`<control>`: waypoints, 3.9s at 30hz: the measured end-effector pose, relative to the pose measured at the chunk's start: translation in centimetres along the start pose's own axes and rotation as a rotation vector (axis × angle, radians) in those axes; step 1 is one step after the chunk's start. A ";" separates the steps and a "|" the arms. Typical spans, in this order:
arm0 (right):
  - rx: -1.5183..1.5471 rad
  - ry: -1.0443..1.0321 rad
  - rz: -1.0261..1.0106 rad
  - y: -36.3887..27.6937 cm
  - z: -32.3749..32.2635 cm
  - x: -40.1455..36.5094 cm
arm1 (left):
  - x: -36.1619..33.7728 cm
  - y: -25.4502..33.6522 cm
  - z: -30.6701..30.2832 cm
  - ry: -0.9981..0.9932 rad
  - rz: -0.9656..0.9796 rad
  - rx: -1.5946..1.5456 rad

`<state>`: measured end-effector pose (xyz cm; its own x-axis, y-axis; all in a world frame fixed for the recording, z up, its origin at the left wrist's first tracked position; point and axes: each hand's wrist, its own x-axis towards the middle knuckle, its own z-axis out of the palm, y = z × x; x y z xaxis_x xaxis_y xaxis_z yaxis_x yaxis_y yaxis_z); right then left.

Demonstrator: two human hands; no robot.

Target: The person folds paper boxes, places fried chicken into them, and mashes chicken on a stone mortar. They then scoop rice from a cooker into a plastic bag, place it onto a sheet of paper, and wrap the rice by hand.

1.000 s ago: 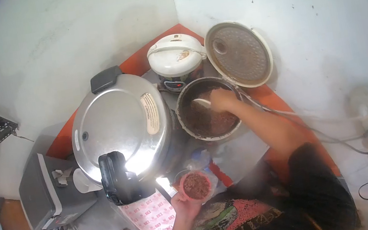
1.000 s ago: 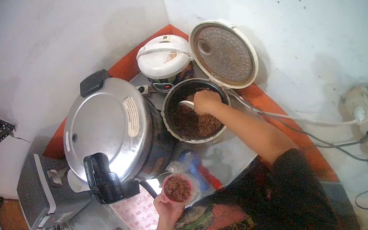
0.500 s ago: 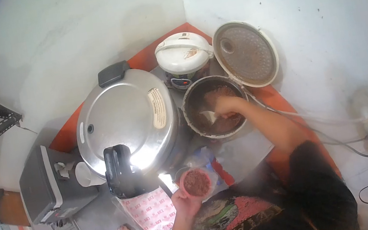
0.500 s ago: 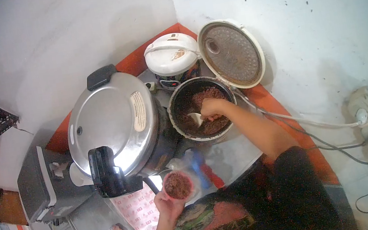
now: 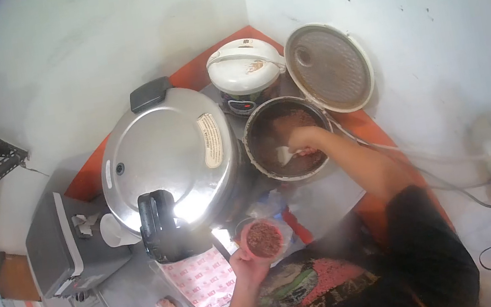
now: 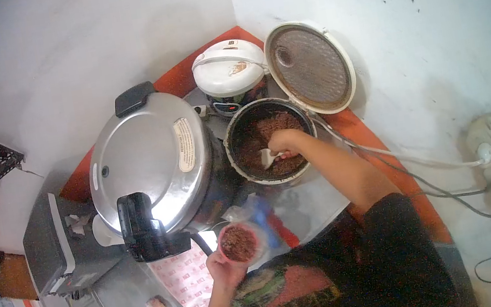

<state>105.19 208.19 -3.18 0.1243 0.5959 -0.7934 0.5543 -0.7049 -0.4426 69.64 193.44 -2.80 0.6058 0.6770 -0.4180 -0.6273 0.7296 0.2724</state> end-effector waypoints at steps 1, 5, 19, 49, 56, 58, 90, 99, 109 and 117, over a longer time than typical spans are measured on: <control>0.141 0.016 0.004 0.5 0.4 0.6 | 0.0 0.0 -0.1 -0.018 -0.003 -0.004; 0.492 0.016 -0.041 2.2 1.1 2.5 | 0.0 -0.2 0.5 0.006 -0.021 0.033; 0.595 0.222 -0.181 1.9 0.5 -0.3 | 2.4 0.0 4.0 -0.179 0.023 0.079; 0.431 0.823 -0.745 6.5 9.7 -11.5 | 23.3 -4.4 15.1 -0.093 0.259 0.481; 0.442 0.754 -0.687 7.3 7.7 -13.7 | 23.3 -3.1 15.1 -0.164 0.185 0.466; 0.468 0.761 -0.673 7.6 7.1 -14.8 | 23.5 -3.3 14.9 -0.196 0.256 0.430; 0.763 0.769 -0.612 6.5 8.7 -16.1 | 23.9 -5.5 13.3 -0.186 0.576 0.276; 0.771 0.673 -0.518 5.9 8.1 -16.2 | 23.5 -5.0 13.2 -0.207 0.593 0.318; 0.814 0.621 -0.474 7.0 7.1 -14.4 | 22.8 -5.1 13.7 -0.039 0.630 0.284; 0.823 0.483 -0.359 5.6 5.4 -16.9 | 23.1 -4.2 12.6 -0.093 0.604 0.210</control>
<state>101.77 192.09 5.45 0.4816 0.7875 -0.3845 -0.0915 -0.3911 -0.9158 92.45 207.22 -2.71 0.2219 0.9730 -0.0635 -0.7677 0.2144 0.6039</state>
